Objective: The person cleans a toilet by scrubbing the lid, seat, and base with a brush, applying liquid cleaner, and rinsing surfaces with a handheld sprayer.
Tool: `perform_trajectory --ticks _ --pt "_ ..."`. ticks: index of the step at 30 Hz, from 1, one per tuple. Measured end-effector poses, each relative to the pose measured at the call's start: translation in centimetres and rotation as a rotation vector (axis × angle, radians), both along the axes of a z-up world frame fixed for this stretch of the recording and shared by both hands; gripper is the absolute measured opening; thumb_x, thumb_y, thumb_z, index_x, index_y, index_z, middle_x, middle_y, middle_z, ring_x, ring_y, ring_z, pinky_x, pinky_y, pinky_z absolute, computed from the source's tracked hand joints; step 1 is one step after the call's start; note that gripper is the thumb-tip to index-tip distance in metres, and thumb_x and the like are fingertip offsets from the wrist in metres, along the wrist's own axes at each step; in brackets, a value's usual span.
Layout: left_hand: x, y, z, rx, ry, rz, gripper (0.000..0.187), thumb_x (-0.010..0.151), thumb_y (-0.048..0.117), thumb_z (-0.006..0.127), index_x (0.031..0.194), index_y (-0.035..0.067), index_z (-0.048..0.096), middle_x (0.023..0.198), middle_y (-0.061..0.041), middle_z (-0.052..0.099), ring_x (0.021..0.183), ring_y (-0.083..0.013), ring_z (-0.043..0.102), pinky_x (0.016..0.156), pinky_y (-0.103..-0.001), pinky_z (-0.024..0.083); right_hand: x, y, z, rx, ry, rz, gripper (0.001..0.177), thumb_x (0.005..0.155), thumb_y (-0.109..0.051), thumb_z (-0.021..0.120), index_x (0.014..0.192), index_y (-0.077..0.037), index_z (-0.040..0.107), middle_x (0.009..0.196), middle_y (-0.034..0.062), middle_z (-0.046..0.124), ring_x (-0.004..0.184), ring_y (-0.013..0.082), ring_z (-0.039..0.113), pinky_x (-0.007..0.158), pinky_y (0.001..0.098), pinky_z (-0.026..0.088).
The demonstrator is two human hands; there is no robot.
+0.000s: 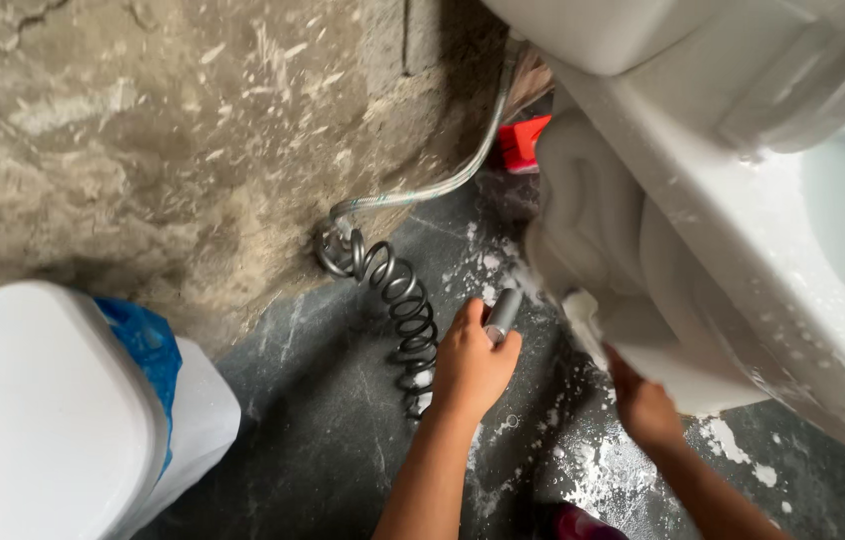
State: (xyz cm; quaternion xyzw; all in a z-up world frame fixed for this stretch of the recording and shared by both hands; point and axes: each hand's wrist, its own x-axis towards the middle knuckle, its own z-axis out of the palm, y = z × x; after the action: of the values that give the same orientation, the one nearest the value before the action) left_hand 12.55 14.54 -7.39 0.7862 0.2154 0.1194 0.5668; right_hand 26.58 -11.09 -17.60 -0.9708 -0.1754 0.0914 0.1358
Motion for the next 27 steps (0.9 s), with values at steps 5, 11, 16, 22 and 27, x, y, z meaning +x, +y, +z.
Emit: perform_trajectory --ticks 5,11,16,22,27 --pt "1.2 -0.7 -1.1 0.003 -0.007 0.016 0.047 0.084 0.02 0.067 0.125 0.001 0.053 0.122 -0.02 0.063 0.102 -0.0416 0.067 0.082 -0.048 0.055 6.7 5.1 3.7 -0.028 -0.014 0.06 0.051 0.103 -0.029 0.035 0.153 -0.037 0.041 0.114 0.0087 0.075 0.084 0.0296 0.072 0.082 0.0461 0.056" --pt "0.1 -1.9 -2.1 -0.016 -0.157 0.059 0.038 0.09 0.018 0.068 0.123 0.003 0.06 0.119 -0.019 0.067 0.103 -0.0409 0.067 0.082 -0.047 0.055 4.6 4.0 -0.6 -0.217 -0.05 0.034 0.051 0.111 -0.034 0.031 0.161 -0.028 0.042 0.105 0.0175 0.075 0.084 0.0326 0.073 0.081 0.0433 0.058" --pt "0.2 -0.8 -2.5 -0.013 -0.146 -0.084 0.03 0.095 0.022 0.068 0.119 0.006 0.062 0.113 -0.016 0.069 0.102 -0.0378 0.068 0.082 -0.046 0.054 -4.2 -3.6 0.6 0.173 -0.221 0.232 0.045 0.116 -0.04 0.027 0.145 -0.02 0.054 0.122 0.0212 0.069 0.095 0.0311 0.073 0.082 0.0465 0.059" --pt "0.5 -2.0 -3.1 -0.003 -0.137 -0.083 0.029 0.095 0.026 0.071 0.115 0.005 0.066 0.106 -0.018 0.071 0.097 -0.0392 0.068 0.08 -0.045 0.053 1.3 0.6 1.7 -0.134 0.127 -0.023 0.049 0.107 -0.03 0.033 0.156 -0.026 0.042 0.115 0.019 0.068 0.074 0.0304 0.071 0.073 0.043 0.061" --pt "0.2 -1.8 -1.9 -0.079 -0.078 -0.154 0.032 0.094 0.028 0.067 0.117 0.005 0.064 0.106 -0.015 0.072 0.092 -0.0352 0.071 0.077 -0.043 0.055 -0.3 -0.8 2.3 -0.11 0.032 0.014 0.055 0.102 -0.022 0.038 0.158 -0.024 0.037 0.128 0.0185 0.064 0.072 0.0296 0.071 0.072 0.0423 0.062"
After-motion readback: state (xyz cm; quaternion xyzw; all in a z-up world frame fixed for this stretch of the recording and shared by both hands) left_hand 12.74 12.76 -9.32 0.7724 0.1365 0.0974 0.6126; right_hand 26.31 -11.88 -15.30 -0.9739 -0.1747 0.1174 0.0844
